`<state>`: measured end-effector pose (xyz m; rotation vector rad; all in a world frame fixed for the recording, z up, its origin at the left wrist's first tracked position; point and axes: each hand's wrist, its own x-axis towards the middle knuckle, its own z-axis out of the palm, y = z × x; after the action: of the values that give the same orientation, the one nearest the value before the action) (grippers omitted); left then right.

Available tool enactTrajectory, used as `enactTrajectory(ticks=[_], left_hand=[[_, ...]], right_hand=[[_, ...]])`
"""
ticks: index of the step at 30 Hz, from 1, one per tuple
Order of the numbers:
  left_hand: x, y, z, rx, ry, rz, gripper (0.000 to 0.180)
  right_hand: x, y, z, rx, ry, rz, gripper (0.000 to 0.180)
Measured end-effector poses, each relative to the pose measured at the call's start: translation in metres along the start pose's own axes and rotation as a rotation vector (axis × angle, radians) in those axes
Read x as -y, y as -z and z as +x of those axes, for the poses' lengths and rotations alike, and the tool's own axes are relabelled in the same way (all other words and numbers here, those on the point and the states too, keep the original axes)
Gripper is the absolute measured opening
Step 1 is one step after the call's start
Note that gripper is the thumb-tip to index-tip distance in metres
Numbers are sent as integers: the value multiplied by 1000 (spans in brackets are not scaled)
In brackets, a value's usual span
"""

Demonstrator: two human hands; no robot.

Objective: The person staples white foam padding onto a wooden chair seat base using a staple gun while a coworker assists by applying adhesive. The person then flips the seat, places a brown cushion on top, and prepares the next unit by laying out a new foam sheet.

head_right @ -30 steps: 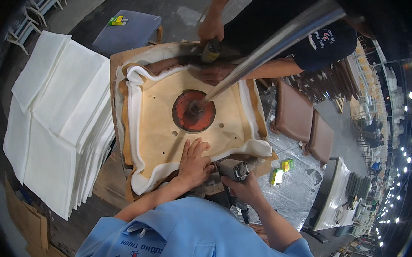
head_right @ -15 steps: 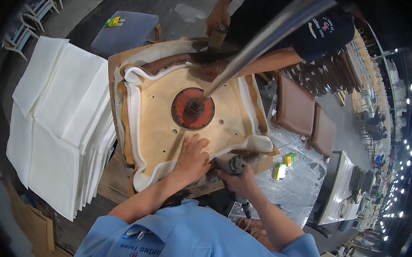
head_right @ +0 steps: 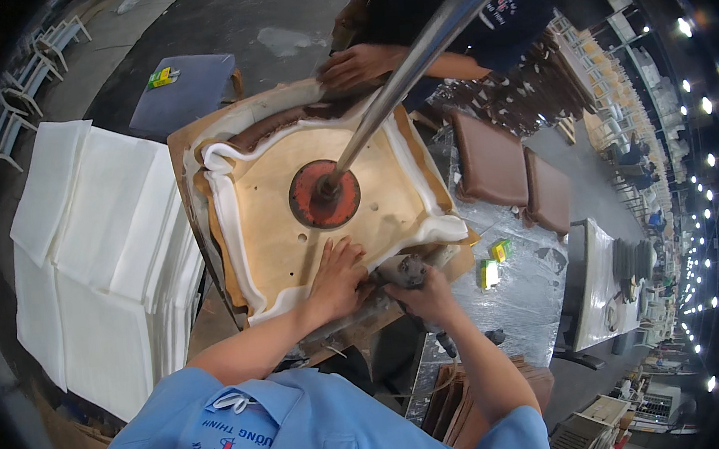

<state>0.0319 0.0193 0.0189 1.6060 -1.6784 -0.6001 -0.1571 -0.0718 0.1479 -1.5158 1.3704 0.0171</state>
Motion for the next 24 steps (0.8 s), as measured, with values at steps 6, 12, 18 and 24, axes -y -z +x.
enactTrajectory(ticks=[6,12,18,24], left_hand=[[-2,0,1,66,129,-50,18],[-1,-3,0,40,133,-58,18],[-2,-2,-1,41,120,-81,13],[7,11,-6,25,-9,19,23]], right_hand=[[1,-11,-17,-65,-63,41,39],[2,-15,-17,16,-83,-1,34],[4,-25,-11,-7,-77,-33,38],[8,-21,-7,-20,-11,-43,41]])
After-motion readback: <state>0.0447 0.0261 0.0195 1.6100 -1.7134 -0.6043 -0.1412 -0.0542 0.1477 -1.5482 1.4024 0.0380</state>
